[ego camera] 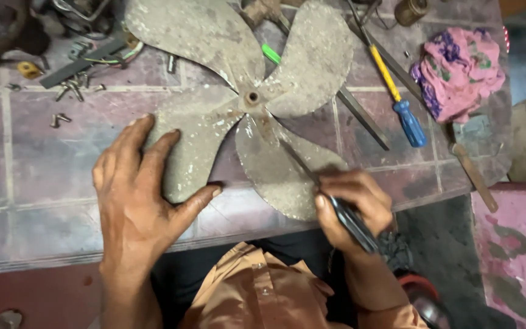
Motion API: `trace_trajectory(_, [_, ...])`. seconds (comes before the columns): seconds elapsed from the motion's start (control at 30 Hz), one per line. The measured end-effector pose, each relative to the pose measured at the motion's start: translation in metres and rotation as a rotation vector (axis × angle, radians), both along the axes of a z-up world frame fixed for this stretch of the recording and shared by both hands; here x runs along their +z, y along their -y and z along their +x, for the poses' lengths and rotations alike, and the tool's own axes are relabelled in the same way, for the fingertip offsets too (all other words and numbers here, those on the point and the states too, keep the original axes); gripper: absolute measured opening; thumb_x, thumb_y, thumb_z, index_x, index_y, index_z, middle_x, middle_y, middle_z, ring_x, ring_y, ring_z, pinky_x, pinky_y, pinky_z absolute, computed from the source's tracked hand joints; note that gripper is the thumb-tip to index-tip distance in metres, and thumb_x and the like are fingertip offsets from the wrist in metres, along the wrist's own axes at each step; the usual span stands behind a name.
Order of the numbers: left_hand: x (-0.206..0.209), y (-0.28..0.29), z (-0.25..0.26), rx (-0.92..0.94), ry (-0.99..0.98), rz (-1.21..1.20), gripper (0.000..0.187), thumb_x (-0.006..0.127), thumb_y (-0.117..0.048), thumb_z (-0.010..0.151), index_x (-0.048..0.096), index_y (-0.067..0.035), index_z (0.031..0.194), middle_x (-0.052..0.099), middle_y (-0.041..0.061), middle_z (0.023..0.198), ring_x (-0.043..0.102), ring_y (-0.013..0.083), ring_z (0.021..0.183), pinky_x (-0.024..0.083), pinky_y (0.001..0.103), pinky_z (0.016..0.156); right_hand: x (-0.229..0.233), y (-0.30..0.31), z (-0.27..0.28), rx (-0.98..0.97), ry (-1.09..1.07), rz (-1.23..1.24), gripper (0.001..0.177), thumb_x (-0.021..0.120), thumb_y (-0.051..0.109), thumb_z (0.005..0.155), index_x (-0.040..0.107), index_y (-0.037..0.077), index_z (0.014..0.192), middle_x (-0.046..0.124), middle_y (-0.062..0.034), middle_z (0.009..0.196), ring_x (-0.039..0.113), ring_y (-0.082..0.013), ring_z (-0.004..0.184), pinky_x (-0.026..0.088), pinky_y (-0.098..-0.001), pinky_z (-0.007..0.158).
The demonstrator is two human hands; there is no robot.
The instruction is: The recorder is repairing an old metal fan by cleaning the blades and using various tools to adjust the mechanism.
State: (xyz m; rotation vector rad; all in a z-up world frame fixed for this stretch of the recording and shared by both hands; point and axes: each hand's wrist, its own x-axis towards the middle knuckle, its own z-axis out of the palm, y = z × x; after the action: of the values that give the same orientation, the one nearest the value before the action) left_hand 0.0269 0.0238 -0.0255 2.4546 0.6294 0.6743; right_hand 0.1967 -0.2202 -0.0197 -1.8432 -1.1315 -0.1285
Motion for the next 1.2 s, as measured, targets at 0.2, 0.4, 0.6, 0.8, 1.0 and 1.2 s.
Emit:
trace_trajectory(0.2, [-0.001, 0.002, 0.0, 0.001, 0.007, -0.015, 0.078, 0.086, -0.05, 0.074, 0.065, -0.002, 0.133, 0.052, 0.024, 0.15, 0.048, 0.0427, 0.14, 0.036, 0.054, 0.114, 0.012, -0.016, -0.012, 0.006, -0.017, -0.018, 0.015, 0.075, 0.004, 0.092, 0.067, -0.004, 0.101, 0.071, -0.0185, 0.103, 0.075, -0.0281, 0.091, 0.061, -0.0347, 0.084])
trace_trajectory(0.4, [-0.002, 0.002, -0.002, -0.019, 0.014, -0.013, 0.078, 0.087, -0.051, 0.074, 0.066, -0.002, 0.132, 0.053, 0.023, 0.148, 0.049, 0.0423, 0.139, 0.036, 0.054, 0.114, 0.008, -0.016, -0.009, 0.019, 0.0, -0.014, 0.017, 0.077, 0.005, 0.09, 0.067, -0.004, 0.101, 0.071, -0.0183, 0.101, 0.075, -0.0298, 0.096, 0.061, -0.0343, 0.082])
trace_trajectory(0.6, [-0.002, 0.002, -0.002, 0.0, 0.01, -0.011, 0.079, 0.087, -0.052, 0.074, 0.066, -0.002, 0.132, 0.054, 0.023, 0.147, 0.049, 0.0417, 0.139, 0.035, 0.054, 0.115, -0.004, -0.005, -0.002, -0.041, -0.023, 0.05, 0.016, 0.08, 0.007, 0.085, 0.069, -0.002, 0.093, 0.072, -0.0167, 0.093, 0.075, -0.0258, 0.087, 0.061, -0.0326, 0.075])
trace_trajectory(0.8, [-0.002, 0.001, -0.001, -0.008, 0.004, -0.004, 0.078, 0.087, -0.052, 0.076, 0.066, -0.002, 0.132, 0.054, 0.023, 0.146, 0.048, 0.0416, 0.139, 0.035, 0.054, 0.115, -0.004, 0.001, 0.005, 0.03, -0.075, 0.086, 0.012, 0.077, 0.008, 0.09, 0.069, -0.001, 0.094, 0.071, -0.0145, 0.096, 0.075, -0.0232, 0.085, 0.062, -0.0327, 0.081])
trace_trajectory(1.0, [-0.001, 0.001, -0.001, -0.007, 0.008, -0.011, 0.077, 0.085, -0.051, 0.076, 0.066, -0.003, 0.133, 0.054, 0.022, 0.148, 0.049, 0.0411, 0.141, 0.035, 0.053, 0.116, -0.003, -0.004, 0.013, -0.012, -0.01, 0.039, 0.015, 0.078, 0.007, 0.085, 0.069, -0.003, 0.09, 0.071, -0.0145, 0.089, 0.072, -0.0234, 0.083, 0.057, -0.0293, 0.07])
trace_trajectory(1.2, [-0.001, 0.002, 0.0, -0.012, -0.007, 0.005, 0.076, 0.087, -0.05, 0.075, 0.067, -0.003, 0.131, 0.055, 0.023, 0.146, 0.048, 0.0418, 0.14, 0.035, 0.055, 0.115, 0.003, -0.004, 0.016, -0.009, -0.011, 0.033, 0.014, 0.079, 0.006, 0.088, 0.068, -0.002, 0.093, 0.07, -0.0133, 0.091, 0.073, -0.0228, 0.081, 0.058, -0.0295, 0.073])
